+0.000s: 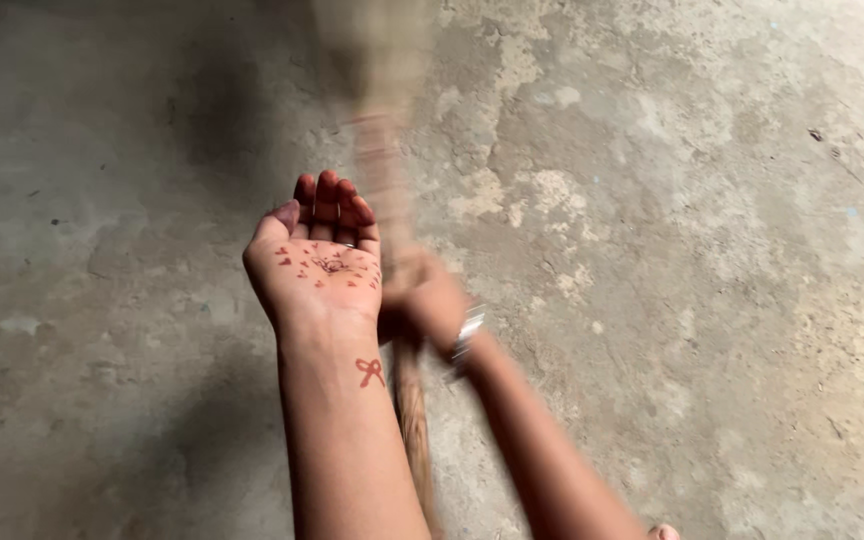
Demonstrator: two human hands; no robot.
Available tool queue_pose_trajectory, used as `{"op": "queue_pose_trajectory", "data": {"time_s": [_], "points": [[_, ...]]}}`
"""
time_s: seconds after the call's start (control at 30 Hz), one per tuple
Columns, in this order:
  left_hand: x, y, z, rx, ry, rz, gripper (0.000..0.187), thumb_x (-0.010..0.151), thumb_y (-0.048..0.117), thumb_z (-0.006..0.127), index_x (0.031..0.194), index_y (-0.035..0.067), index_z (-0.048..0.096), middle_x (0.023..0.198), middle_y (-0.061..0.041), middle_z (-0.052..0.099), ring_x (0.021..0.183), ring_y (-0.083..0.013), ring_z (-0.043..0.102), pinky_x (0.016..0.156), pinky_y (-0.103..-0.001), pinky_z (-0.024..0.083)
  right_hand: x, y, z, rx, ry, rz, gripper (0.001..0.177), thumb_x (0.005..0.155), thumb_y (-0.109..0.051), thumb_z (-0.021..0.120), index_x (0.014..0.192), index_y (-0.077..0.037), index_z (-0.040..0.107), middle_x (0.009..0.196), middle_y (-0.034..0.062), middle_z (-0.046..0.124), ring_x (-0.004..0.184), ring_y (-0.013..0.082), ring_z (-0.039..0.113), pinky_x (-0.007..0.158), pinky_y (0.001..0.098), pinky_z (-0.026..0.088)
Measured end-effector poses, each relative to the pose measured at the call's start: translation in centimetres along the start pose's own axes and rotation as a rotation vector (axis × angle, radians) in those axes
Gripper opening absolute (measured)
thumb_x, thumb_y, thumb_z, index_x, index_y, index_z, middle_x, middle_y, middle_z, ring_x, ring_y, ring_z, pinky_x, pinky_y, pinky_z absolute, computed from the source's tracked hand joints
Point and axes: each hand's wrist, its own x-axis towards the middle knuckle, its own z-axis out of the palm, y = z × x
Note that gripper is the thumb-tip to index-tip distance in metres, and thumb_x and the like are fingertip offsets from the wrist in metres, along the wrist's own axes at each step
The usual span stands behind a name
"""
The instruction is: The person sweeps dust from a concrete floor into their hand using a small broom.
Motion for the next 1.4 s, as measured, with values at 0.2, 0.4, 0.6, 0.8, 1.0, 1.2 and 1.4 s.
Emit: {"op": "queue_pose_trajectory", "data": {"time_s": [0.2,0.4,0.6,0.8,1.0,1.2,1.4], "points": [[-0.1,0.1,0.0,0.005,0.010,-0.043,0.022,0.090,0.014,0.044,0.100,0.002,0.061,0.097,-0.013,0.067,0.086,-0.0246,0.065,0.079,-0.038,0.055,-1.5,0.5,1.9,0.467,-0.345,-0.041,0.049,0.083,-0.007,0.072,0.129,-0.004,0.055,0.098,0.0087,0.069,0.080,0.0150,0.063,0.067,0.0304,0.055],[-0.8,3.6,-0.2,-0.005,0.049,0.047,0.021,0.091,0.012,0.045,0.099,0.001,0.061,0.097,-0.013,0.068,0.086,-0.0235,0.066,0.079,-0.037,0.055,2.5,3.6,-17.6,0.712,0.236,0.137,0.018,0.091,-0.013,0.059,0.094,0.003,0.065,0.064,0.0054,0.062,0.046,0.0114,0.057,0.040,0.0208,0.049],[-1.1,3.3,0.5,0.006,0.026,0.053,0.022,0.091,0.012,0.045,0.098,0.001,0.062,0.097,-0.012,0.068,0.086,-0.0229,0.066,0.080,-0.036,0.055,3.8,-0.7,-18.8,1.098,0.440,-0.069,0.009,0.093,-0.008,0.053,0.088,-0.006,0.046,0.064,0.0045,0.048,0.055,0.0176,0.053,0.057,0.0343,0.061],[-0.5,1.5,0.4,0.011,0.010,0.017,0.023,0.092,0.014,0.045,0.099,0.000,0.062,0.097,-0.013,0.068,0.088,-0.0242,0.066,0.081,-0.037,0.055,0.5,-0.7,-0.6,-0.148,-0.082,0.004,0.024,0.089,-0.018,0.063,0.096,0.003,0.073,0.087,0.0216,0.077,0.070,0.0220,0.074,0.065,0.0350,0.062],[0.3,0.8,0.0,-0.003,0.011,-0.016,0.023,0.092,0.015,0.045,0.099,0.001,0.062,0.098,-0.013,0.068,0.089,-0.0246,0.066,0.080,-0.037,0.055,-1.9,1.4,4.1,0.255,-0.367,-0.275,0.046,0.083,-0.011,0.079,0.124,-0.001,0.058,0.116,0.0182,0.071,0.102,0.0201,0.068,0.085,0.0339,0.057],[0.0,2.9,-0.2,-0.020,0.037,0.036,0.022,0.092,0.014,0.046,0.101,0.002,0.062,0.099,-0.012,0.068,0.088,-0.0239,0.065,0.079,-0.037,0.054,3.4,4.3,-15.6,0.329,0.105,0.013,0.028,0.079,0.002,0.052,0.098,0.000,0.072,0.085,0.0107,0.072,0.065,0.0152,0.070,0.056,0.0275,0.059],[-0.8,3.6,0.2,-0.021,0.068,0.065,0.023,0.093,0.014,0.044,0.103,0.001,0.061,0.100,-0.013,0.067,0.088,-0.0232,0.065,0.078,-0.037,0.054,5.0,0.4,-22.1,1.139,0.494,-0.009,0.018,0.096,0.001,0.056,0.109,-0.001,0.044,0.076,0.0050,0.055,0.057,0.0122,0.055,0.054,0.0253,0.053]]}}
